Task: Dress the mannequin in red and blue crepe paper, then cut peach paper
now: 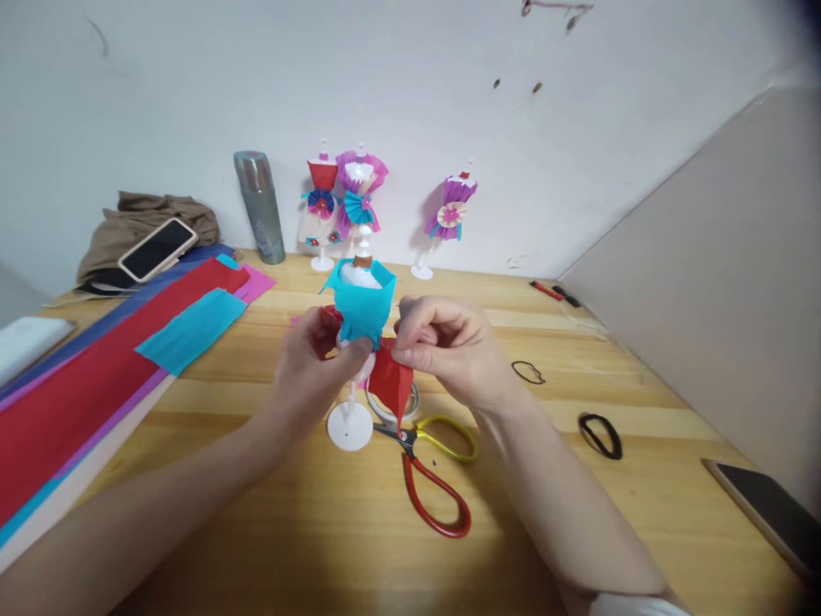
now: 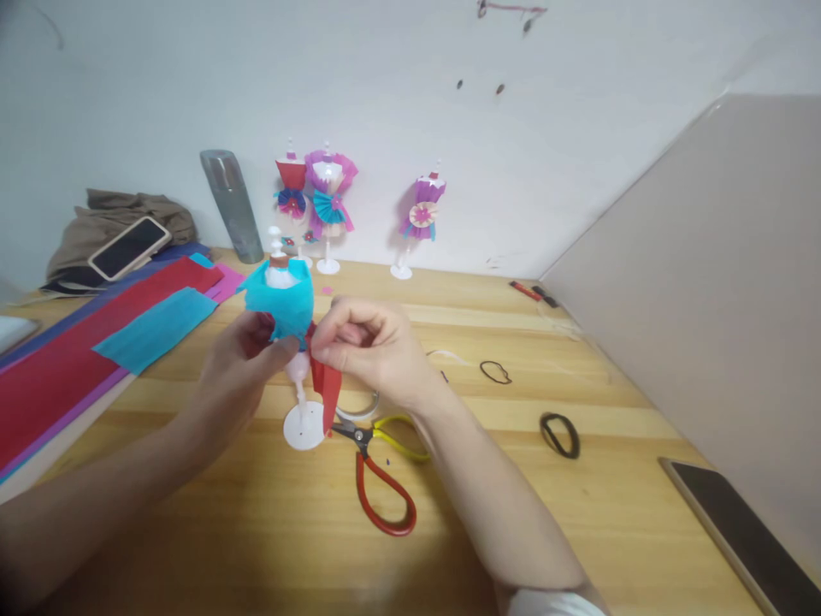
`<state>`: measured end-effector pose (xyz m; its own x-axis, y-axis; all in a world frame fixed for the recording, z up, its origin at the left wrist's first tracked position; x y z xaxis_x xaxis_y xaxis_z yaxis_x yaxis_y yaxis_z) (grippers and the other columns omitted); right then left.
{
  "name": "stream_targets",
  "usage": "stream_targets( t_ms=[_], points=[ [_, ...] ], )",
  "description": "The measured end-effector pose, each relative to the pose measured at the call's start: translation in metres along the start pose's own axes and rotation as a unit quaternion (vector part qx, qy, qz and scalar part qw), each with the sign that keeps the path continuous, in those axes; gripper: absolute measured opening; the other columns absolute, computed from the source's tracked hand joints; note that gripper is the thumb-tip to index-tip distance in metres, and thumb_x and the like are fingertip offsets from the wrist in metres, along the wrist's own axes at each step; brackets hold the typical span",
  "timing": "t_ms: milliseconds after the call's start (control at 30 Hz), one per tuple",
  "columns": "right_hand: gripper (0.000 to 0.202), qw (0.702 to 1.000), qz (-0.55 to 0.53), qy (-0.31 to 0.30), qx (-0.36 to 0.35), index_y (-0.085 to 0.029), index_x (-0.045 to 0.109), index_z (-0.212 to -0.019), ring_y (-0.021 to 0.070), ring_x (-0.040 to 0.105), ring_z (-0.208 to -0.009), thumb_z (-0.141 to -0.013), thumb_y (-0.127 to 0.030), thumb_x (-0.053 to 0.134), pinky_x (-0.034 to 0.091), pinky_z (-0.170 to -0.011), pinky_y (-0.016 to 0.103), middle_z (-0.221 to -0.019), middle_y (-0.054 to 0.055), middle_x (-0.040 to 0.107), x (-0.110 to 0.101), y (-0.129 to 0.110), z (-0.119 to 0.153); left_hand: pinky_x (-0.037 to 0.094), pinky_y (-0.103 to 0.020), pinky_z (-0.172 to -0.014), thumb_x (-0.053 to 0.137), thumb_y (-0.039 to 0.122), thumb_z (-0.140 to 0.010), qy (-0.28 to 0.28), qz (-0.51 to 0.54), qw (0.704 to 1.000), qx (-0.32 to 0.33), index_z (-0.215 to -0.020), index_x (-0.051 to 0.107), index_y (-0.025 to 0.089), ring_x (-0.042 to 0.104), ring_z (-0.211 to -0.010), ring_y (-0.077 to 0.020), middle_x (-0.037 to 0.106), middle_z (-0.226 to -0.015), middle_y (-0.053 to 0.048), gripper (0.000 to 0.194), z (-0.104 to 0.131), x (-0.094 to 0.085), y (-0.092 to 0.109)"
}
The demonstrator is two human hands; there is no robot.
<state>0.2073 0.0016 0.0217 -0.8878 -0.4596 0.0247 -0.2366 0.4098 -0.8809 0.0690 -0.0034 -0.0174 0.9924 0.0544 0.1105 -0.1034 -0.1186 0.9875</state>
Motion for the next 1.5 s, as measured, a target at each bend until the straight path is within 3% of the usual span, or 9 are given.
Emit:
stream_targets(
  t_ms=[300, 533, 800, 900, 1033, 1233, 1500],
  points=[
    [0.004, 0.999, -0.014, -0.019, 0.022, -0.018, 0.071, -0.071, 0.0086, 0.039, -0.054, -0.073, -0.020, 0.075, 0.027, -0.049, 0.023, -0.060, -0.004, 0.047, 0.001, 0.002, 0.002, 0.049, -0.032, -0.068, 0.071, 0.029, -0.060, 0.004, -0.002, 1.000, -0.006, -0.071, 0.060, 0.020, 0.062, -0.070, -0.0181, 0.068, -0.071, 0.000, 0.018, 0.001, -0.001, -0.001],
    [0.011, 0.998, -0.026, -0.029, 0.048, -0.017, 0.067, -0.068, 0.0077, 0.037, -0.051, -0.069, -0.021, 0.076, 0.026, -0.047, 0.022, -0.057, -0.005, 0.044, 0.005, 0.005, 0.001, 0.050, -0.031, -0.068, 0.070, 0.028, -0.061, -0.002, -0.005, 1.000, 0.005, -0.072, 0.061, 0.020, 0.062, -0.069, -0.0172, 0.066, -0.068, 0.002, 0.016, 0.001, -0.001, 0.001],
    [0.031, 0.995, -0.040, -0.062, 0.060, -0.017, 0.068, -0.077, 0.0074, 0.037, -0.052, -0.065, -0.039, 0.085, 0.030, -0.048, 0.022, -0.061, -0.006, 0.040, 0.004, 0.006, 0.002, 0.048, -0.031, -0.068, 0.070, 0.030, -0.063, -0.008, -0.005, 1.000, 0.009, -0.070, 0.058, 0.021, 0.059, -0.069, -0.0166, 0.062, -0.067, 0.002, 0.017, 0.000, -0.001, -0.002],
    [0.033, 0.997, -0.045, -0.052, 0.040, -0.017, 0.069, -0.080, 0.0099, 0.046, -0.056, -0.072, -0.047, 0.080, 0.038, -0.052, 0.024, -0.064, -0.004, 0.047, 0.003, 0.007, 0.002, 0.049, -0.033, -0.071, 0.071, 0.031, -0.063, -0.015, -0.001, 1.000, 0.010, -0.072, 0.058, 0.021, 0.060, -0.070, -0.0174, 0.063, -0.069, 0.002, 0.018, 0.000, 0.000, -0.002],
    [0.023, 0.998, -0.041, -0.019, 0.037, -0.018, 0.067, -0.075, 0.0126, 0.055, -0.063, -0.085, -0.039, 0.071, 0.048, -0.059, 0.026, -0.070, 0.001, 0.059, 0.001, 0.011, 0.004, 0.050, -0.032, -0.071, 0.071, 0.030, -0.063, -0.007, -0.001, 1.000, 0.009, -0.073, 0.059, 0.021, 0.062, -0.072, -0.0178, 0.065, -0.070, 0.001, 0.018, 0.001, 0.000, -0.001],
    [0.020, 0.999, -0.034, -0.014, 0.037, -0.018, 0.069, -0.079, 0.0108, 0.052, -0.056, -0.085, -0.037, 0.071, 0.051, -0.057, 0.026, -0.066, 0.000, 0.058, 0.001, 0.008, 0.003, 0.049, -0.031, -0.069, 0.072, 0.032, -0.065, -0.004, -0.008, 1.000, 0.009, -0.073, 0.060, 0.021, 0.061, -0.070, -0.0173, 0.066, -0.070, 0.001, 0.018, 0.001, -0.002, -0.002],
    [0.018, 0.999, -0.030, -0.021, 0.033, -0.018, 0.067, -0.082, 0.0104, 0.058, -0.062, -0.080, -0.032, 0.077, 0.050, -0.059, 0.024, -0.070, -0.001, 0.061, 0.001, 0.008, 0.001, 0.048, -0.032, -0.068, 0.072, 0.033, -0.065, 0.006, -0.023, 1.000, -0.001, -0.073, 0.056, 0.021, 0.059, -0.068, -0.0164, 0.061, -0.067, 0.002, 0.022, 0.000, -0.004, -0.004]
  ],
)
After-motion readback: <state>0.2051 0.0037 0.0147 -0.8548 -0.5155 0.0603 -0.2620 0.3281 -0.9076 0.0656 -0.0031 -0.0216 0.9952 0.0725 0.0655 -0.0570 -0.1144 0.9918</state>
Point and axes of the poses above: each hand's wrist, its own z-axis away from the middle knuckle, its own x-axis out of the palm, y = z × x, the point moved 7 cm from there along -z, towards the middle knuckle
